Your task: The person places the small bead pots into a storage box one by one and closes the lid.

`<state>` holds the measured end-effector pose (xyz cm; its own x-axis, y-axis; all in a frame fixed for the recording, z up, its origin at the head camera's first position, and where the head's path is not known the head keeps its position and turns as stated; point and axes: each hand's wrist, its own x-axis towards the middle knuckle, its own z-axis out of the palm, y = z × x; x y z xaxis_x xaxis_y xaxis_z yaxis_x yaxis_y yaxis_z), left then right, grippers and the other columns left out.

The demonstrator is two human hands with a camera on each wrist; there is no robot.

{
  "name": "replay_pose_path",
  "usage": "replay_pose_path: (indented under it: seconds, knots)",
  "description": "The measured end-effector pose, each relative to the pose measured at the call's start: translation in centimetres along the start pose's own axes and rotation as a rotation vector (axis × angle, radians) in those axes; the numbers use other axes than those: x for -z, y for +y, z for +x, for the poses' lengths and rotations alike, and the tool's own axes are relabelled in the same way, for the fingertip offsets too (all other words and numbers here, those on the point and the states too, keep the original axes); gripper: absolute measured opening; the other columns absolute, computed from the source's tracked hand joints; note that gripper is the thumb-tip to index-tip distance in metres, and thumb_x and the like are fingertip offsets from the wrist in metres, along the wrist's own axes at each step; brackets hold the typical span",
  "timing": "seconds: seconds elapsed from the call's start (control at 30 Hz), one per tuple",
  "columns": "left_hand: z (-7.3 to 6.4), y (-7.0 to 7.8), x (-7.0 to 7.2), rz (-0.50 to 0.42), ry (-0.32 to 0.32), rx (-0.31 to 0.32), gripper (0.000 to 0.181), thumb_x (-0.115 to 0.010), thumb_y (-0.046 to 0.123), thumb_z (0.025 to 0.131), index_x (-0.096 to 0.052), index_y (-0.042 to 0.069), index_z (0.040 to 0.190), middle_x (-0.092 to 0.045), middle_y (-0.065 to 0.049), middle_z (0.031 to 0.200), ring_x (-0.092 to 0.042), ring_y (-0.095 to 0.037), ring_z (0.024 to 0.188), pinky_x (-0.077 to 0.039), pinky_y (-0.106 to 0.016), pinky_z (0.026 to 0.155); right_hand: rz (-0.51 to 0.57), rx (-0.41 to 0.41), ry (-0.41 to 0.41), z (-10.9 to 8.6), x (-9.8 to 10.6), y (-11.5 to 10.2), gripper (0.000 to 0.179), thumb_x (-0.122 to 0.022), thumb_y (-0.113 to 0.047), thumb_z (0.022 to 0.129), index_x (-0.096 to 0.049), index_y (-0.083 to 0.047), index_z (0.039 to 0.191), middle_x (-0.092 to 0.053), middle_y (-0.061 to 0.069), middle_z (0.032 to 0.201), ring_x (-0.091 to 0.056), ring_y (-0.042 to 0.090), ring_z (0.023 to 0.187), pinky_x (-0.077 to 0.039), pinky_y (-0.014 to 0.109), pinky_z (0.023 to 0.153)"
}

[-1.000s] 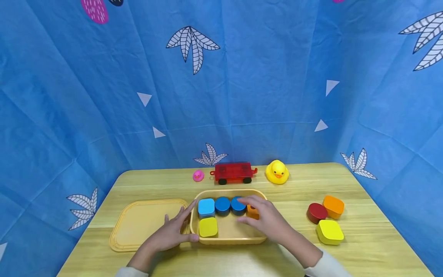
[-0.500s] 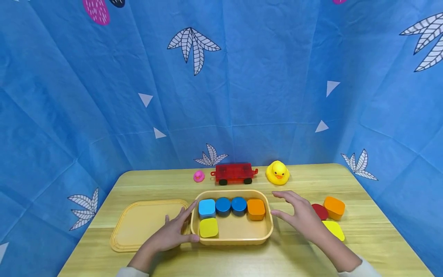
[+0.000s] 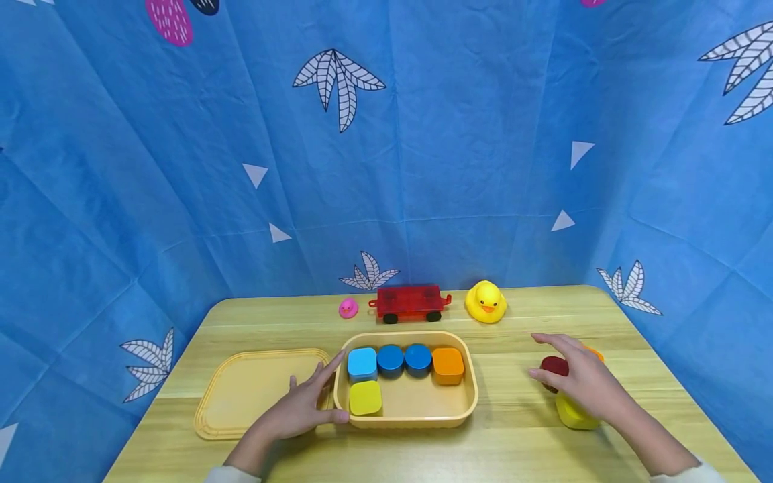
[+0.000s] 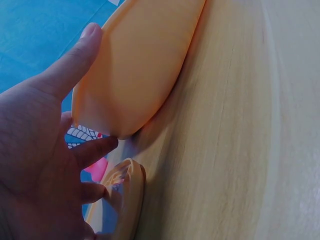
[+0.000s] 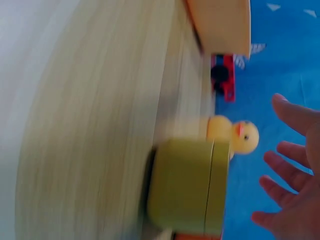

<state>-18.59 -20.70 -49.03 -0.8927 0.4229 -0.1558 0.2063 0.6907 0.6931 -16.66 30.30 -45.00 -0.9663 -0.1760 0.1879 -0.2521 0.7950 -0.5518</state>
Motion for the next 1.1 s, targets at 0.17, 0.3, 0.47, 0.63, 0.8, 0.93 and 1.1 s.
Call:
replay_pose_path:
  seconds: [0.17, 0.3, 0.47, 0.63, 0.8, 0.93, 1.1]
  knots:
    - [0.0, 0.0, 0.0, -0.005, -0.004, -0.003, 0.104, -0.076, 0.056, 0.088, -0.006, 0.043, 0.165, -0.026, -0.002, 0.169, -0.006, -0.041, 0.157, 0.018, -0.08, 0.109, -0.047, 0.005, -0.032, -0.2, 0.6, 1.7, 0.072, -0.083, -0.038, 0.088, -0.055, -0.003, 0.144, -0.057, 0.026, 0.142, -0.055, 0.046, 0.121, -0.051, 0.064, 0.094]
    - [0.0, 0.0, -0.1, -0.002, 0.002, -0.005, 0.104, -0.076, 0.055, 0.088, -0.007, 0.043, 0.165, -0.027, -0.003, 0.169, -0.006, -0.042, 0.157, 0.017, -0.08, 0.108, -0.069, 0.02, -0.05, -0.2, 0.6, 2.6, 0.075, -0.087, -0.036, 0.084, -0.057, -0.001, 0.142, -0.058, 0.029, 0.139, -0.053, 0.051, 0.122, -0.042, 0.071, 0.1]
    - [0.0, 0.1, -0.1, -0.005, 0.003, -0.001, 0.104, -0.076, 0.055, 0.088, -0.008, 0.043, 0.166, -0.027, -0.003, 0.169, -0.006, -0.041, 0.157, 0.017, -0.08, 0.109, -0.08, -0.004, -0.078, -0.1, 0.6, 3.3, 0.078, -0.087, -0.039, 0.082, -0.057, 0.0, 0.142, -0.053, 0.035, 0.141, -0.04, 0.062, 0.131, -0.016, 0.086, 0.103]
    - [0.0, 0.2, 0.0, -0.004, 0.003, -0.004, 0.104, -0.077, 0.055, 0.088, -0.009, 0.041, 0.166, -0.027, -0.005, 0.169, -0.007, -0.043, 0.157, 0.017, -0.08, 0.109, -0.105, -0.021, -0.091, 0.1, 0.5, 3.5, 0.076, -0.086, -0.038, 0.083, -0.058, 0.0, 0.142, -0.058, 0.032, 0.138, -0.047, 0.057, 0.129, -0.014, 0.087, 0.103]
    - [-0.1, 0.3, 0.0, 0.006, 0.003, 0.004, 0.105, -0.076, 0.057, 0.087, -0.009, 0.042, 0.166, -0.028, -0.005, 0.169, -0.008, -0.043, 0.157, 0.016, -0.081, 0.109, -0.126, -0.032, -0.098, 0.3, 0.4, 3.5, 0.074, -0.087, -0.036, 0.083, -0.058, -0.001, 0.142, -0.064, 0.027, 0.132, -0.056, 0.053, 0.122, -0.015, 0.087, 0.102]
    - [-0.1, 0.3, 0.1, 0.01, 0.0, 0.01, 0.105, -0.076, 0.058, 0.087, -0.007, 0.043, 0.165, -0.026, -0.004, 0.169, -0.007, -0.041, 0.157, 0.016, -0.08, 0.11, -0.138, -0.019, -0.094, 0.5, 0.4, 3.6, 0.072, -0.087, -0.032, 0.083, -0.058, -0.002, 0.142, -0.066, 0.025, 0.131, -0.057, 0.052, 0.121, -0.015, 0.087, 0.101]
    - [-0.1, 0.2, 0.1, 0.003, 0.0, 0.01, 0.105, -0.076, 0.057, 0.088, -0.007, 0.044, 0.165, -0.026, -0.003, 0.169, -0.007, -0.041, 0.157, 0.016, -0.08, 0.109, -0.136, -0.004, -0.09, 0.8, 0.3, 3.6, 0.069, -0.087, -0.025, 0.082, -0.058, -0.001, 0.14, -0.068, 0.025, 0.126, -0.058, 0.052, 0.118, -0.016, 0.087, 0.101]
